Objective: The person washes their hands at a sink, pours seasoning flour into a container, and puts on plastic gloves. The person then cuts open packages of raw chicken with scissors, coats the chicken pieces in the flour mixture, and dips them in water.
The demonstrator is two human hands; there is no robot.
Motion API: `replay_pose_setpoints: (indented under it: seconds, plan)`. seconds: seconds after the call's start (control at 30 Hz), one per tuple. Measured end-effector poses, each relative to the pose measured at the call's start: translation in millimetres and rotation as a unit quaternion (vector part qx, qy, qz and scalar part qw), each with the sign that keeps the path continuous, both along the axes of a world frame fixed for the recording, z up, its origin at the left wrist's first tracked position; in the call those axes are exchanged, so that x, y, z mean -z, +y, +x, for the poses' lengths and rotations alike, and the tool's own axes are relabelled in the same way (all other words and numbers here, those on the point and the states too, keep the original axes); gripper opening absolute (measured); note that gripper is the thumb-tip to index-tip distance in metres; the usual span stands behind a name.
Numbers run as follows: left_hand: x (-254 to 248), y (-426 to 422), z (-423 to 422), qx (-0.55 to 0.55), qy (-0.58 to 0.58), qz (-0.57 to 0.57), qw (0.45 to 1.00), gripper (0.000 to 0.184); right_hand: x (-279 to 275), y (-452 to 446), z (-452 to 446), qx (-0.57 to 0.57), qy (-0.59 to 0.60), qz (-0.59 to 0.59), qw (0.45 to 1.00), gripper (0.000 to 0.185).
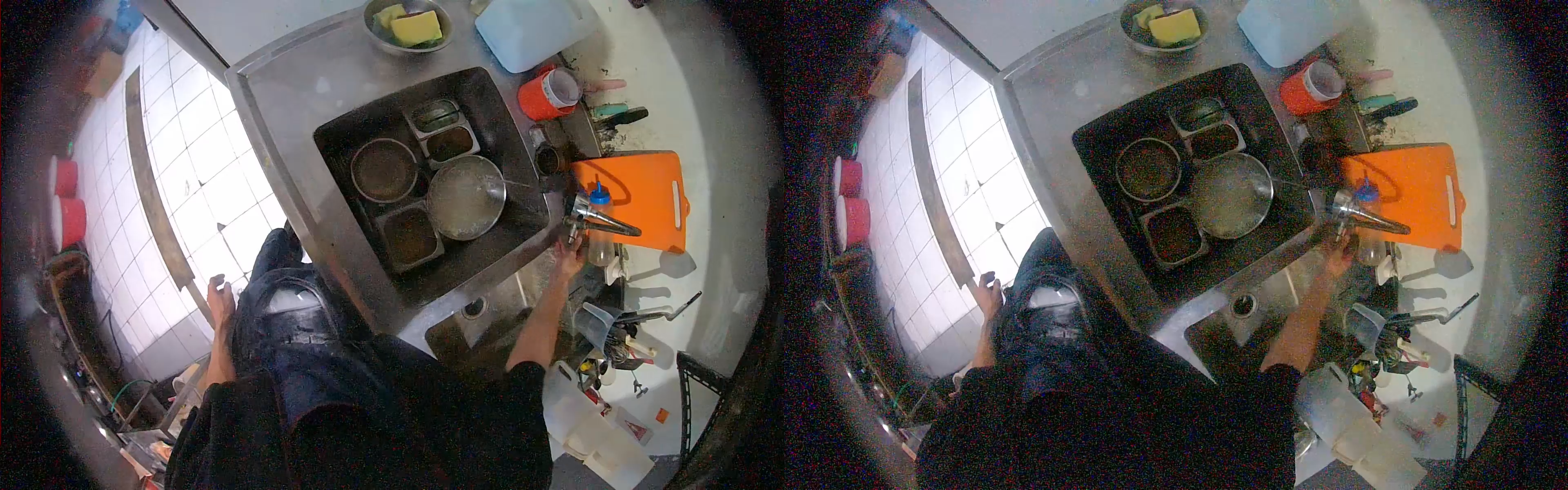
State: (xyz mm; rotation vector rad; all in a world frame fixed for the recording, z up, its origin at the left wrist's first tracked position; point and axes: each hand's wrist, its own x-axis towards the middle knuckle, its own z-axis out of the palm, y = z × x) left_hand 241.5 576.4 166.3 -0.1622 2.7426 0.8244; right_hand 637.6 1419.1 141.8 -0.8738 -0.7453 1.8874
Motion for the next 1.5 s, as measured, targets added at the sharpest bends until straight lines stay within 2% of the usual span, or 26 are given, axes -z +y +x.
replay_pose_setpoints:
  seconds: [0.07,0.1,0.13,0.23,0.27,0.3,0.33,0.4,0.43,0.47,0.5,0.53,0.6,0.63,0.67,0.7,0.73,0.77,0.83,0.87,0.93,1.03,1.13,1.23,1.33,1.5]
  plan:
    - [5.1,1.0,-1.7,0.001,0.001,-0.003,1.0,0.031,-32.2,-52.9,-57.1,0.204,-0.141,0.016,0.969,0.05]
    - [12.4,-5.2,-0.4,0.002,0.018,0.015,1.0,0.03,-47.1,-95.0,-90.6,0.266,-0.193,0.031,0.944,0.046]
    - [17.8,-9.3,0.6,0.002,0.037,0.032,0.999,0.029,-54.5,-137.8,-117.8,0.273,-0.235,0.07,0.93,0.043]
    - [13.0,-12.8,9.1,-0.007,0.048,0.028,0.998,0.028,-2.8,-223.8,-145.5,0.115,-0.32,0.212,0.916,0.022]
    - [17.8,-22.4,10.6,-0.003,0.032,0.011,0.999,0.029,-18.2,-264.3,-186.0,0.068,-0.168,0.055,0.982,0.016]
    - [20.2,-27.1,14.7,-0.008,0.036,0.0,0.999,0.029,-23.9,-295.5,-234.4,0.069,-0.243,-0.022,0.967,0.015]
    - [19.8,-28.6,18.1,-0.011,0.04,-0.01,0.999,0.029,-20.2,-321.3,-258.2,-0.05,-0.288,-0.059,0.955,0.021]
    - [12.4,-28.9,22.3,-0.065,-0.006,0.036,0.997,0.031,22.3,-360.3,-296.7,-0.151,-0.269,-0.08,0.948,0.03]
    - [9.0,-34.3,26.1,-0.036,0.003,0.05,0.998,0.033,55.9,-358.0,-307.9,-0.221,-0.378,-0.035,0.898,0.033]
    - [11.1,-39.0,30.5,-0.077,-0.014,0.077,0.994,0.036,88.4,-355.8,-319.1,-0.289,-0.476,0.012,0.831,0.036]
    - [-0.6,-33.6,33.9,-0.088,-0.014,0.056,0.994,0.036,123.1,-356.0,-327.5,-0.333,-0.532,0.046,0.777,0.039]
    - [-12.9,-30.4,38.2,-0.101,-0.015,0.035,0.994,0.037,163.5,-354.5,-332.1,-0.339,-0.53,0.035,0.776,0.041]
    - [-6.1,-53.7,52.8,-0.114,-0.014,0.058,0.992,0.038,240.2,-347.3,-338.4,-0.343,-0.52,0.019,0.782,0.047]
    - [-19.6,-53.4,60.5,-0.137,-0.048,0.073,0.987,0.04,276.4,-346.8,-339.5,-0.341,-0.519,0.017,0.784,0.05]
    - [-20.3,-58.2,67.3,-0.139,-0.042,0.072,0.987,0.04,286.5,-339.4,-340.3,-0.339,-0.535,0.062,0.772,0.048]
    - [-15.0,-66.9,78.8,-0.142,-0.027,0.019,0.989,0.039,293.5,-333.3,-340.9,-0.335,-0.549,0.107,0.758,0.046]
    - [-6.7,-77.6,94.0,-0.145,-0.014,-0.034,0.989,0.039,285.8,-335.4,-346.7,-0.339,-0.556,0.102,0.752,0.046]
    - [9.8,-93.8,111.0,-0.148,-0.011,-0.034,0.988,0.039,273.1,-336.0,-351.2,-0.346,-0.563,0.102,0.744,0.046]
    - [44.5,-131.4,141.2,-0.168,0.003,0.046,0.985,0.041,252.3,-338.9,-358.4,-0.359,-0.563,0.098,0.738,0.046]
    - [46.2,-140.3,152.3,-0.172,0.003,0.044,0.984,0.041,245.1,-341.0,-360.4,-0.366,-0.563,0.099,0.734,0.046]
    - [48.6,-153.1,169.9,-0.185,-0.105,0.15,0.966,0.046,233.8,-341.4,-363.2,-0.377,-0.56,0.1,0.731,0.046]
    - [65.9,-168.4,180.5,-0.16,-0.1,0.088,0.978,0.039,218.9,-342.0,-363.7,-0.388,-0.556,0.103,0.728,0.046]
    - [51.6,-150.7,168.5,-0.177,-0.099,0.042,0.978,0.039,211.3,-339.5,-364.1,-0.39,-0.55,0.108,0.73,0.046]
    - [39.8,-136.2,151.8,-0.236,-0.097,0.084,0.963,0.039,210.9,-339.6,-363.7,-0.39,-0.552,0.116,0.728,0.046]
    - [-16.2,-81.7,117.3,-0.235,-0.084,0.068,0.966,0.039,216.6,-336.5,-370.3,-0.389,-0.553,0.119,0.728,0.047]
    - [-9.4,-96.6,103.4,-0.176,-0.046,0.048,0.982,0.04,216.6,-328.1,-379.9,-0.401,-0.554,0.118,0.72,0.047]
